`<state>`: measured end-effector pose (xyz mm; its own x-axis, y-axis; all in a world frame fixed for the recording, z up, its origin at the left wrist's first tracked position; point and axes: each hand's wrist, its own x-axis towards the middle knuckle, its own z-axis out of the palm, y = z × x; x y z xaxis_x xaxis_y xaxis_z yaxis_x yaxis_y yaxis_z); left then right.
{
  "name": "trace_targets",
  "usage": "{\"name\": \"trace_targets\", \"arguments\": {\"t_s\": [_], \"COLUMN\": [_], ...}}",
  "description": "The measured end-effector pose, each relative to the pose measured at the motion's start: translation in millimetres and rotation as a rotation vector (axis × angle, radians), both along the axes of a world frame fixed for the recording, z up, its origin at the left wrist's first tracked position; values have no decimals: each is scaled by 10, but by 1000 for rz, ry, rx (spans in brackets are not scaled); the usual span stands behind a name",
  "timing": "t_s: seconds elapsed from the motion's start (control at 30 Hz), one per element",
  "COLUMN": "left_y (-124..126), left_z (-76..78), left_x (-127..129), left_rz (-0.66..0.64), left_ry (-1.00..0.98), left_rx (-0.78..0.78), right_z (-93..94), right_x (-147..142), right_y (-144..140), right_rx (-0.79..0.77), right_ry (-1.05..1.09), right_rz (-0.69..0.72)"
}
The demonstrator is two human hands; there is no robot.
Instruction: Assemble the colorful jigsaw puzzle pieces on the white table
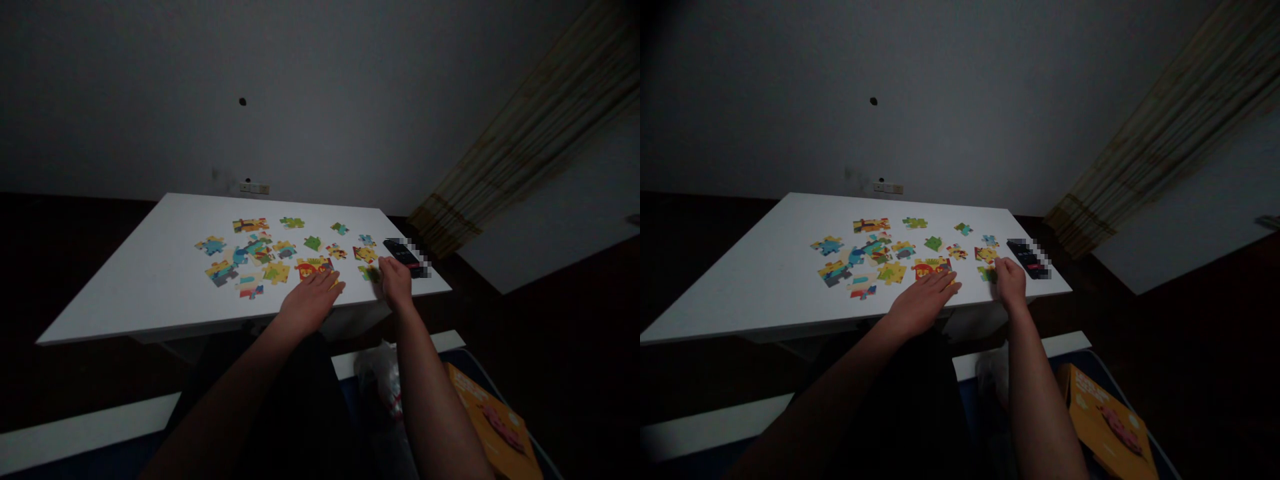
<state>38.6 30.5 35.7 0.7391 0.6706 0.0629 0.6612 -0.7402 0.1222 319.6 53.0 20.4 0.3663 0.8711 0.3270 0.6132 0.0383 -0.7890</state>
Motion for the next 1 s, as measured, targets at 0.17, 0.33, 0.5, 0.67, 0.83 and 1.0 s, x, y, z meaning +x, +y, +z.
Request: {"name": "trace_targets", "arguments": {"t_s": [0.17, 0.33, 0.5, 0.67, 0.83, 1.0], "left_y": [8, 6, -3, 0, 17, 19], "left_z": [-81, -90, -48, -60, -95, -117], "left_x": [12, 13, 11, 7, 9, 11], "left_rz": [1, 0, -6, -9, -13, -6], "left_ry": [-20, -14, 13, -5, -4, -4], "left_rx": [69, 88, 78, 98, 121, 115], "right_z": [-32, -10, 31, 24, 19, 31], "right_x": [-126, -180, -195, -199, -194, -205], "right_y": [-77, -121, -116, -120, -121, -121], "right_rx": [-94, -182, -211, -206, -215, -219], "right_ry": [-173, -310, -340, -354, -358, -369], "right_rz": [55, 16, 2, 5, 1, -9]}}
